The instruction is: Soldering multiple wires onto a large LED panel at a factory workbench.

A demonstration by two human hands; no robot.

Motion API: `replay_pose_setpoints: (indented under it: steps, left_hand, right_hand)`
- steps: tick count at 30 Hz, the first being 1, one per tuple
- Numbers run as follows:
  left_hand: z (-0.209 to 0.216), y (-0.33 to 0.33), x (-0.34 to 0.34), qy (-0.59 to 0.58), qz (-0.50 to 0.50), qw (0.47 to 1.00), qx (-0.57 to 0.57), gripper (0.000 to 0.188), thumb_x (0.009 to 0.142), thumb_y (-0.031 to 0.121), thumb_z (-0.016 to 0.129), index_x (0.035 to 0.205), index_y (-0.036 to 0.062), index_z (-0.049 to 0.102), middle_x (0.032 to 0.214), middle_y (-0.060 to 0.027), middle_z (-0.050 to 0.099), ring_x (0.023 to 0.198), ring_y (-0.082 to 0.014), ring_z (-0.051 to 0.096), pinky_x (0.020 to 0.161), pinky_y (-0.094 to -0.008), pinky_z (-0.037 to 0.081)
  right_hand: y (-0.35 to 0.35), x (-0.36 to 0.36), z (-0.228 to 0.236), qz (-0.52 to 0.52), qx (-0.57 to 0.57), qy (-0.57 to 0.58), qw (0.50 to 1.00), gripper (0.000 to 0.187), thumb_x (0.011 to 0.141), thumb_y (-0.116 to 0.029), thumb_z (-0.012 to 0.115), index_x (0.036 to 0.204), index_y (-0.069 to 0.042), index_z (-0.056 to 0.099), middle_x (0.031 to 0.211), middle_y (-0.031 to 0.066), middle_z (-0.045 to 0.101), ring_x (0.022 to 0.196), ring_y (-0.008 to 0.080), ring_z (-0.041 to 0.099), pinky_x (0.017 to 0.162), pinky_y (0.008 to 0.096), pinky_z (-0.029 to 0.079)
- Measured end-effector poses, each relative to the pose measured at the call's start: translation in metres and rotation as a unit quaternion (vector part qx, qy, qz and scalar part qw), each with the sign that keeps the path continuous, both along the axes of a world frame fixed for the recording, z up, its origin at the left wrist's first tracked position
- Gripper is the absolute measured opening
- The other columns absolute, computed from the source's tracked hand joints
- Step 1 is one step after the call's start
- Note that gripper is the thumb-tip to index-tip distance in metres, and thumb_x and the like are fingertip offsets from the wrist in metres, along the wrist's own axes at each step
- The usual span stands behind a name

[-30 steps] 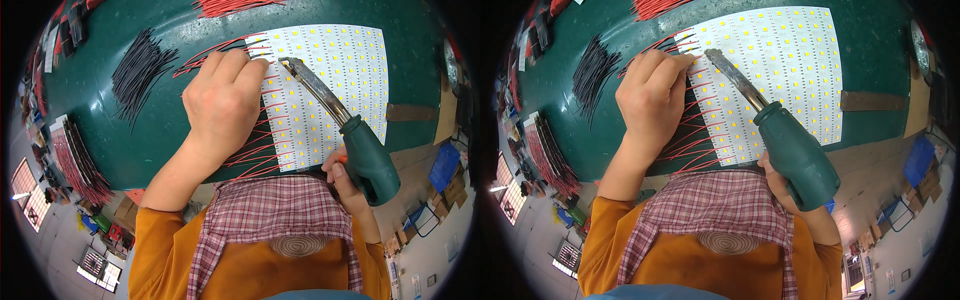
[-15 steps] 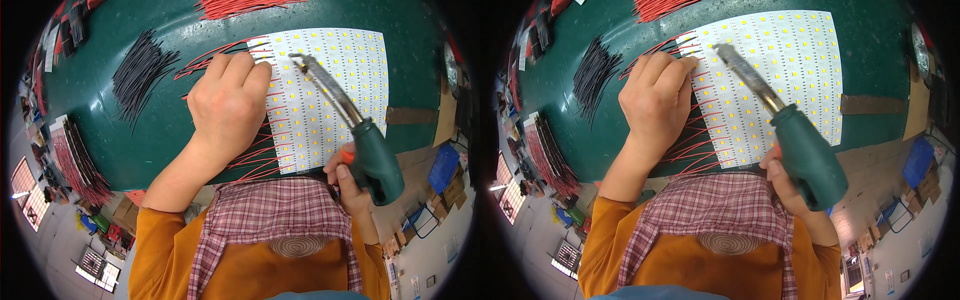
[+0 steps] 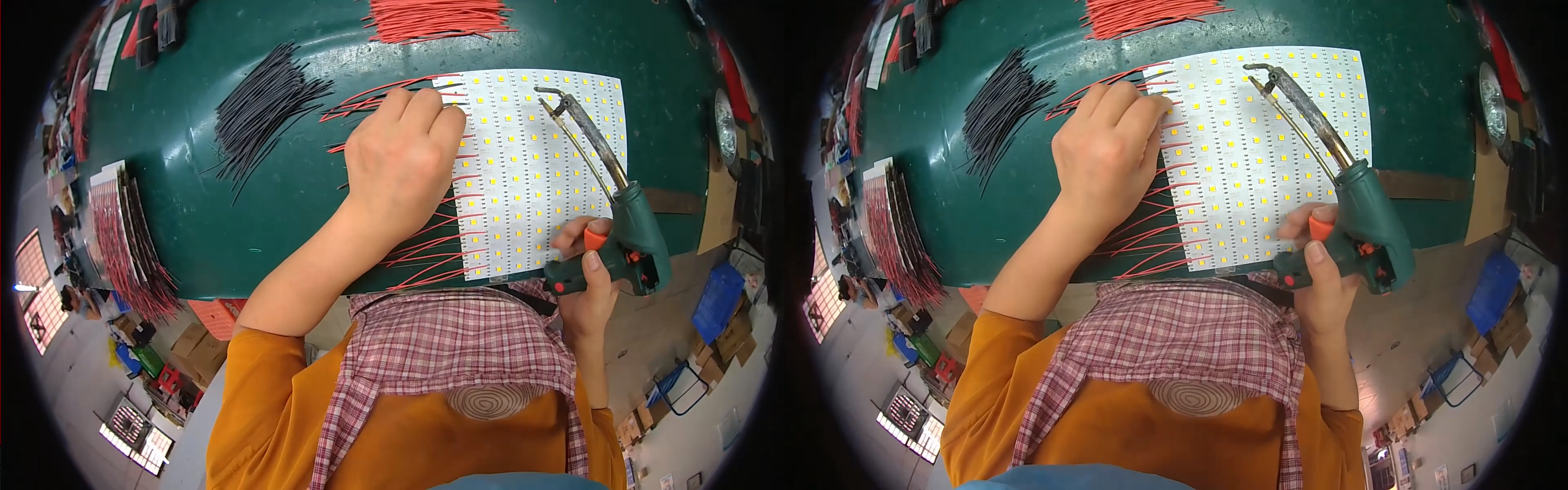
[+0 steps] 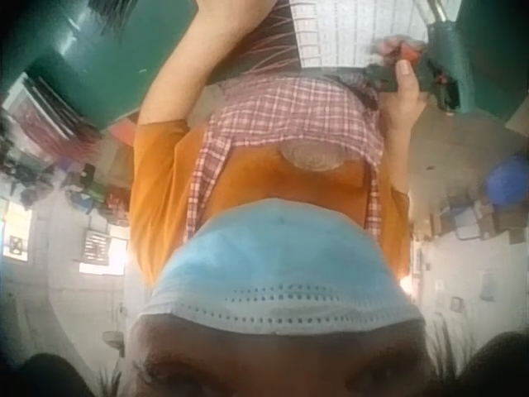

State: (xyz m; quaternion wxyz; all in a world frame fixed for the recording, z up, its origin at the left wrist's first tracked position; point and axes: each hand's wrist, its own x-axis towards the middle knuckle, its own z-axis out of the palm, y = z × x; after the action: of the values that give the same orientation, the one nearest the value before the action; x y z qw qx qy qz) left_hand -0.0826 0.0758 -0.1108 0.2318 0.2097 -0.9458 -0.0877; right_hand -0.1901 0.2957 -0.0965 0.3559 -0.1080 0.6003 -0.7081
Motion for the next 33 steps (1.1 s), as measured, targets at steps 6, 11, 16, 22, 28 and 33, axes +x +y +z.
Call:
replay_pose_setpoints:
  steps: [6, 11, 16, 22, 28, 33]
  left_hand:
    - [0.001, -0.007, 0.001, -0.024, -0.003, 1.0, -0.005, 0.015, 0.065, 0.001, 0.064, 0.079, 0.0077, 0.061, 0.075, -0.003, 0.054, 0.07, -0.0207, 0.054, 0.055, -0.0312, 0.046]
    - [0.009, -0.039, 0.005, 0.029, -0.039, 0.997, 0.066, 0.018, 0.071, 0.0, 0.061, 0.089, 0.0053, 0.062, 0.087, -0.0081, 0.058, 0.085, -0.0265, 0.054, 0.074, -0.0337, 0.046]
    - [0.0, -0.145, 0.042, -0.003, 0.146, 0.988, 0.042, 0.033, 0.087, 0.018, 0.05, 0.118, 0.0063, 0.055, 0.111, -0.0117, 0.059, 0.102, -0.0328, 0.052, 0.087, -0.0407, 0.042]
    - [-0.007, -0.189, 0.025, -0.087, 0.145, 0.984, 0.058, 0.032, 0.088, 0.02, 0.047, 0.115, 0.0088, 0.058, 0.11, -0.0137, 0.061, 0.104, -0.0349, 0.054, 0.087, -0.042, 0.044]
    - [-0.025, -0.196, 0.075, -0.082, 0.182, 0.976, 0.083, 0.032, 0.088, 0.017, 0.046, 0.116, 0.0078, 0.057, 0.111, -0.0135, 0.059, 0.104, -0.0348, 0.053, 0.088, -0.0417, 0.043]
    - [-0.004, -0.153, 0.089, -0.144, 0.171, 0.975, -0.001, 0.028, 0.083, 0.016, 0.053, 0.108, 0.0072, 0.061, 0.103, -0.0128, 0.057, 0.098, -0.033, 0.052, 0.083, -0.0423, 0.045]
  right_hand:
    - [-0.001, -0.005, -0.015, 0.029, -0.058, 0.001, 0.998, 0.032, 0.081, -0.011, 0.055, 0.111, -0.002, 0.047, 0.109, 0.0162, 0.051, 0.097, 0.0229, 0.055, 0.092, 0.0407, 0.043]
    - [-0.002, -0.013, -0.027, 0.023, -0.085, 0.005, 0.996, 0.033, 0.082, -0.011, 0.054, 0.112, -0.001, 0.047, 0.109, 0.0164, 0.05, 0.099, 0.0238, 0.054, 0.094, 0.0431, 0.042]
    - [-0.005, -0.013, -0.036, 0.022, -0.101, -0.03, 0.994, 0.033, 0.083, -0.012, 0.053, 0.113, -0.001, 0.046, 0.11, 0.0165, 0.05, 0.099, 0.0238, 0.054, 0.095, 0.043, 0.041]
    - [-0.015, -0.013, -0.044, 0.022, -0.125, -0.02, 0.992, 0.033, 0.083, -0.012, 0.053, 0.114, -0.001, 0.047, 0.108, 0.0148, 0.051, 0.097, 0.0236, 0.054, 0.093, 0.0424, 0.041]
    - [-0.023, -0.017, -0.052, 0.008, -0.12, 0.005, 0.993, 0.034, 0.082, -0.012, 0.055, 0.114, -0.001, 0.048, 0.106, 0.0139, 0.052, 0.095, 0.023, 0.054, 0.091, 0.0405, 0.042]
    - [-0.027, -0.019, -0.049, 0.022, -0.123, 0.029, 0.992, 0.034, 0.082, -0.012, 0.055, 0.113, 0.0, 0.048, 0.106, 0.0123, 0.052, 0.094, 0.021, 0.053, 0.088, 0.0384, 0.043]
